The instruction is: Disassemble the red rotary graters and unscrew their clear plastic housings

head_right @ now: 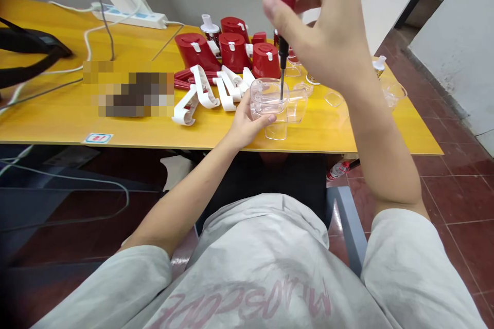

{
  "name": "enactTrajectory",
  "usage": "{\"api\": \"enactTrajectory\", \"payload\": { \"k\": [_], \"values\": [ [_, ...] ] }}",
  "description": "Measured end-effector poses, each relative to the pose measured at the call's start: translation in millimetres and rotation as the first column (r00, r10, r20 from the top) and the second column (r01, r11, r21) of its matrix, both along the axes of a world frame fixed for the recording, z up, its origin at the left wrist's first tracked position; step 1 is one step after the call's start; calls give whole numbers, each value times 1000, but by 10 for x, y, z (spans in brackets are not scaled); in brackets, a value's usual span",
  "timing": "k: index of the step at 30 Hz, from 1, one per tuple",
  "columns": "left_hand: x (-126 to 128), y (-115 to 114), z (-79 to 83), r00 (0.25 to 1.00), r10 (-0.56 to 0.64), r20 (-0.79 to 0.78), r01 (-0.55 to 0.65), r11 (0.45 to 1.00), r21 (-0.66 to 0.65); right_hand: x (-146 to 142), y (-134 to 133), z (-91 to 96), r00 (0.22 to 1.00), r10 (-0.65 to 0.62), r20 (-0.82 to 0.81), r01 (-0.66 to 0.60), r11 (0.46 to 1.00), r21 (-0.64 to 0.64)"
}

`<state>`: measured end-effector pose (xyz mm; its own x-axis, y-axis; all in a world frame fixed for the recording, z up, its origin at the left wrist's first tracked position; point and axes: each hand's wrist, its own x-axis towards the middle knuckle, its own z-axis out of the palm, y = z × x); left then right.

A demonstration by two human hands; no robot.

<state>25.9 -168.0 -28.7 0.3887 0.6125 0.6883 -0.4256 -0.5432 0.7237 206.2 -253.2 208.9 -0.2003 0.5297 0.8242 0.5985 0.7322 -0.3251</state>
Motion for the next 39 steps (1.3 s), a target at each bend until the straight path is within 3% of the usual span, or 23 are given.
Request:
{"api": "enactTrajectory", "payload": {
  "k": [2, 3, 5, 7, 8, 9, 12, 14, 16, 19, 20, 22, 24, 26, 30, 32, 34, 36, 37, 39],
  "values": [
    [6, 4, -10, 1000, -1, 1, 1, 1000, 9, 20, 30, -27, 987, -153, 43, 147, 983, 114],
    [8, 4, -13, 1000, -1, -2, 1, 1000, 11, 38, 48, -36, 990, -136, 31, 132, 984, 119],
    [9, 4, -19, 1000, 3, -10, -3, 1000, 6, 78, 76, -42, 997, 68, -40, -67, 997, 30],
    [7, 8, -23, 1000, 12, -14, -12, 1000, 0, 95, 74, -38, 958, 249, -143, -261, 963, -64],
    [6, 11, -25, 1000, 17, -14, -17, 1000, 1, 89, 57, -34, 947, 280, -160, -296, 952, -84],
    [4, 14, -26, 1000, 19, -14, -19, 1000, 4, 76, 34, -31, 956, 257, -140, -271, 958, -92],
    [-2, 18, -20, 1000, 10, -13, -10, 1000, 20, 30, -32, -28, 1000, 13, 13, -13, 1000, -6],
    [-4, 12, -12, 1000, -1, -11, 1, 1000, 19, 30, -39, -28, 999, -37, 29, 36, 999, 34],
    [0, 3, -6, 1000, -2, -12, 2, 1000, 14, 56, -20, -27, 992, 125, -26, -126, 992, -33],
    [14, -6, -6, 1000, 9, -19, -9, 1000, 15, 80, -10, -22, 931, 350, -106, -361, 924, -122],
    [18, -7, -8, 1000, 11, -17, -11, 1000, 16, 76, -18, -21, 938, 333, -91, -343, 931, -125],
    [22, -6, -11, 1000, 3, -4, -3, 1000, 14, 58, -38, -21, 984, 178, -8, -179, 982, -61],
    [17, -5, -11, 1000, -9, 9, 9, 1000, 10, 43, -41, -28, 999, 28, 45, -30, 999, 32],
    [6, -5, -9, 1000, -16, 9, 16, 1000, 4, 42, -17, -45, 997, 77, 11, -77, 996, 37],
    [-4, 4, -22, 1000, -23, -19, 23, 999, 22, 35, 22, -98, 919, 366, -145, -376, 925, -48],
    [2, 16, -40, 999, -3, -38, 6, 998, 55, 14, -5, -111, 953, 286, -99, -292, 955, -57],
    [6, 29, -60, 998, 52, -46, -47, 993, 105, 2, -49, -101, 996, 91, -4, -91, 996, 11],
    [2, 35, -73, 990, 137, -40, -128, 978, 167, 17, -75, -72, 997, -57, 46, 53, 996, 67],
    [-4, 35, -75, 983, 181, -33, -170, 964, 204, 33, -75, -57, 998, -49, 50, 46, 998, 50],
    [-19, 24, -66, 970, 240, -25, -224, 935, 275, 67, -52, -39, 994, 108, 7, -108, 993, -52]
  ]
}}
